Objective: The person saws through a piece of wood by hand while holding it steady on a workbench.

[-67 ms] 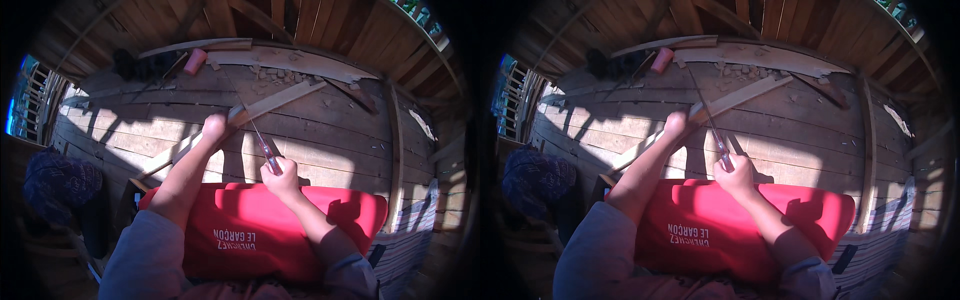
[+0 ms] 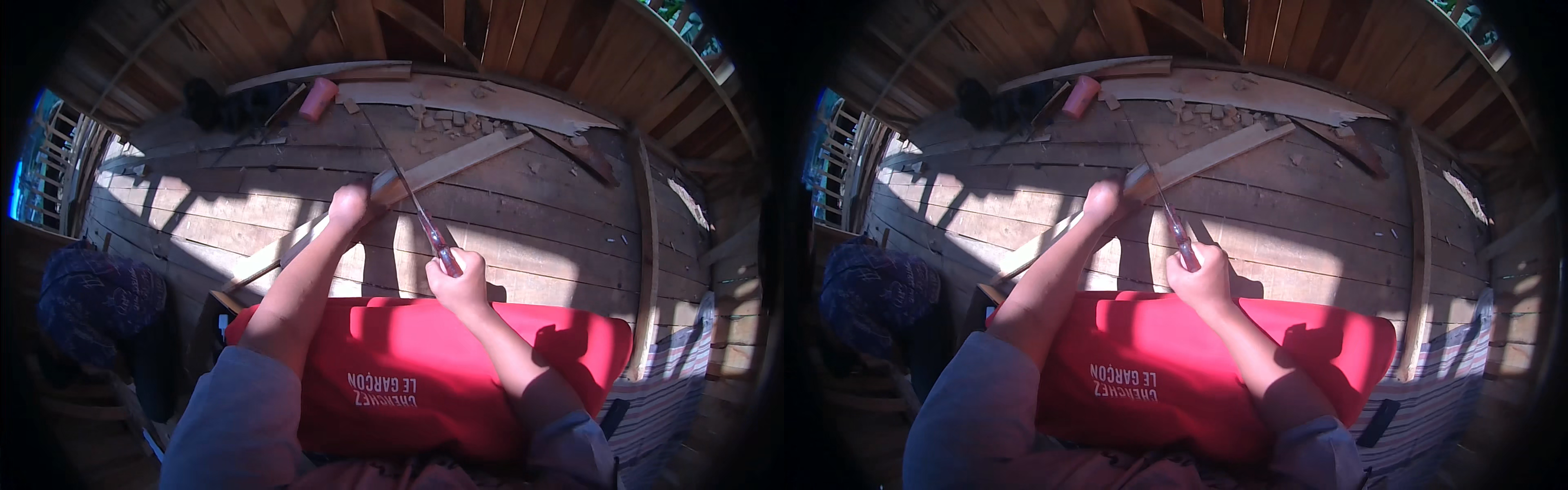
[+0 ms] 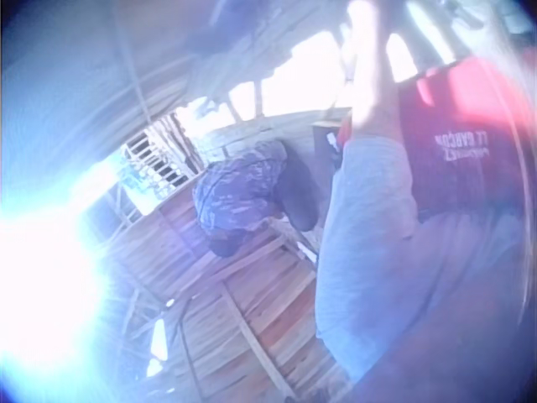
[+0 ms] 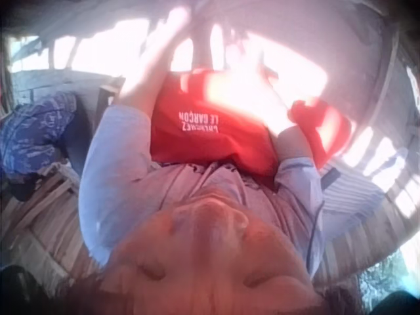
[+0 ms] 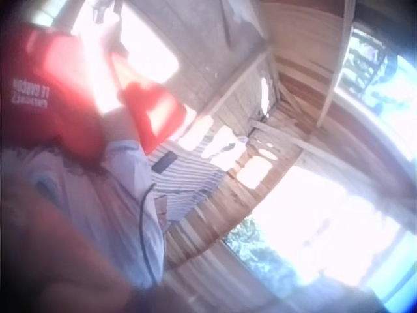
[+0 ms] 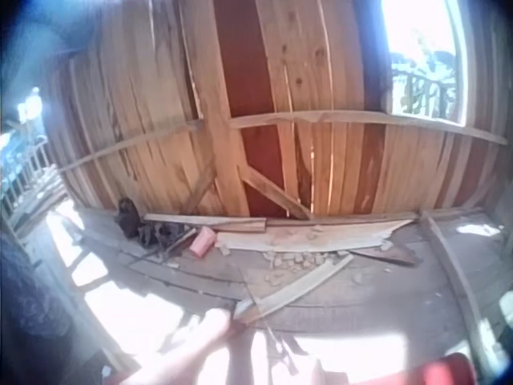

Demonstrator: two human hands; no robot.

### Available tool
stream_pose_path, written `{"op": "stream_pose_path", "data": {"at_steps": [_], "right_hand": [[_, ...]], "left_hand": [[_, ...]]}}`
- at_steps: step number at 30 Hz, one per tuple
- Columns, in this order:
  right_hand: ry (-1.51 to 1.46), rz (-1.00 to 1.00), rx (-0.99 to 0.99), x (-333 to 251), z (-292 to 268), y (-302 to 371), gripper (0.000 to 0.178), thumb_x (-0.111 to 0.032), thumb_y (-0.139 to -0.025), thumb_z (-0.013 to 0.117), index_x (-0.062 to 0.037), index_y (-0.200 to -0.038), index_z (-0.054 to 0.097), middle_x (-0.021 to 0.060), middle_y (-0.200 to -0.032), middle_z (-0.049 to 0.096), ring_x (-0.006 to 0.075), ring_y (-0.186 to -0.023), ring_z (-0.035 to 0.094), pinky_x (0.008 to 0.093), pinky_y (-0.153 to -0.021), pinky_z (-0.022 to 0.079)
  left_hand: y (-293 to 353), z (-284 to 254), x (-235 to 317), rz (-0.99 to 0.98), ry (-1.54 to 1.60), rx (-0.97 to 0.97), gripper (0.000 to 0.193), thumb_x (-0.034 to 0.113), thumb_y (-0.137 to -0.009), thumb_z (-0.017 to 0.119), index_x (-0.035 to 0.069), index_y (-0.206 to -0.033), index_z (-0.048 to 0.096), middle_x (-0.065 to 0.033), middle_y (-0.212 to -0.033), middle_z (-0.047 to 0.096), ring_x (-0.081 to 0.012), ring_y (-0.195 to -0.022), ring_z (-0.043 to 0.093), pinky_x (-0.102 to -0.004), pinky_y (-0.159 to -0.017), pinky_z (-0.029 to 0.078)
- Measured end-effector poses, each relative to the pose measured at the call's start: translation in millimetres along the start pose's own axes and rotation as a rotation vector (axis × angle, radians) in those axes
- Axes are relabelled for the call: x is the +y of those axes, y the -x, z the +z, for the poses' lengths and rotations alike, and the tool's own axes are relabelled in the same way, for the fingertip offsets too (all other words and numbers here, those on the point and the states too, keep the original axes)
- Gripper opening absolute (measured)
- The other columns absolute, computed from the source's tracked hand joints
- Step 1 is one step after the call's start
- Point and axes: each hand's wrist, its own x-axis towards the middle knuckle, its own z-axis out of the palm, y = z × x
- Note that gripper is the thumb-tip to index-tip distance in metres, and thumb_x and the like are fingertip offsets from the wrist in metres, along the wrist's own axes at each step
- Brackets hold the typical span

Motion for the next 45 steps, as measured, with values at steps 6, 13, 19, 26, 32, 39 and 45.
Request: {"op": "stream_pose_path", "data": {"at_steps": [6,13,19,26,32,39,45], "right_hand": [[0.040,0.072,0.038,1,0,-15,0.030,-0.010,-0.082,0.067,-0.0033,-0.060,0.047,0.0023,-0.052,0.046,0.0100,-0.049,0.045,0.0352,-0.049,0.037],[0.020,-0.011,-0.007,-9,6,-9,0.029,-0.007,-0.080,0.066,-0.0021,-0.058,0.049,0.0079,-0.050,0.052,0.0165,-0.045,0.052,0.0376,-0.047,0.039],[-0.015,0.025,-0.008,-25,-2,29,0.032,-0.007,-0.079,0.066,-0.0048,-0.056,0.045,0.0045,-0.049,0.049,0.0122,-0.045,0.047,0.0357,-0.047,0.036],[-0.005,0.011,-0.006,-15,7,-38,0.032,-0.009,-0.081,0.065,-0.0018,-0.058,0.044,0.0024,-0.049,0.046,0.0088,-0.049,0.042,0.0367,-0.048,0.034],[-0.006,0.028,-0.033,-24,-2,22,0.031,-0.008,-0.080,0.066,-0.0048,-0.057,0.045,0.0027,-0.049,0.048,0.0101,-0.046,0.045,0.0357,-0.047,0.035],[-0.037,0.113,-0.024,-36,-3,10,0.028,-0.005,-0.080,0.065,-0.0034,-0.058,0.047,0.0026,-0.051,0.050,0.0100,-0.048,0.046,0.0345,-0.048,0.036],[-0.084,0.142,-0.031,-15,4,-26,0.032,-0.008,-0.081,0.066,-0.0043,-0.058,0.044,-0.0018,-0.051,0.045,0.0068,-0.049,0.042,0.0336,-0.048,0.032]], "left_hand": [[-12,4,12,0.016,0.006,-0.049,0.070,0.043,-0.077,0.084,0.010,-0.132,0.058,-0.0217,-0.123,0.070,-0.0406,-0.114,0.068,-0.0492,-0.096,0.056],[-5,5,-1,-0.007,-0.019,-0.032,0.071,0.044,-0.076,0.084,0.009,-0.132,0.058,-0.0217,-0.121,0.070,-0.0406,-0.112,0.068,-0.0491,-0.095,0.056],[-10,4,0,0.023,-0.028,-0.008,0.071,0.043,-0.075,0.085,0.008,-0.130,0.058,-0.0219,-0.119,0.071,-0.0410,-0.111,0.069,-0.0495,-0.095,0.056],[-8,3,9,0.024,-0.027,-0.017,0.069,0.040,-0.075,0.084,0.008,-0.131,0.059,-0.0217,-0.119,0.071,-0.0406,-0.110,0.069,-0.0490,-0.095,0.056],[-7,4,-4,0.037,-0.028,0.019,0.069,0.039,-0.076,0.084,0.008,-0.132,0.058,-0.0209,-0.117,0.072,-0.0399,-0.109,0.069,-0.0488,-0.094,0.056],[-8,6,-5,0.058,-0.013,0.018,0.069,0.041,-0.075,0.085,0.007,-0.129,0.059,-0.0222,-0.115,0.072,-0.0400,-0.107,0.070,-0.0493,-0.092,0.057],[-8,4,11,0.021,-0.015,-0.056,0.068,0.042,-0.076,0.085,0.006,-0.128,0.060,-0.0227,-0.116,0.071,-0.0404,-0.108,0.070,-0.0489,-0.092,0.057]]}}
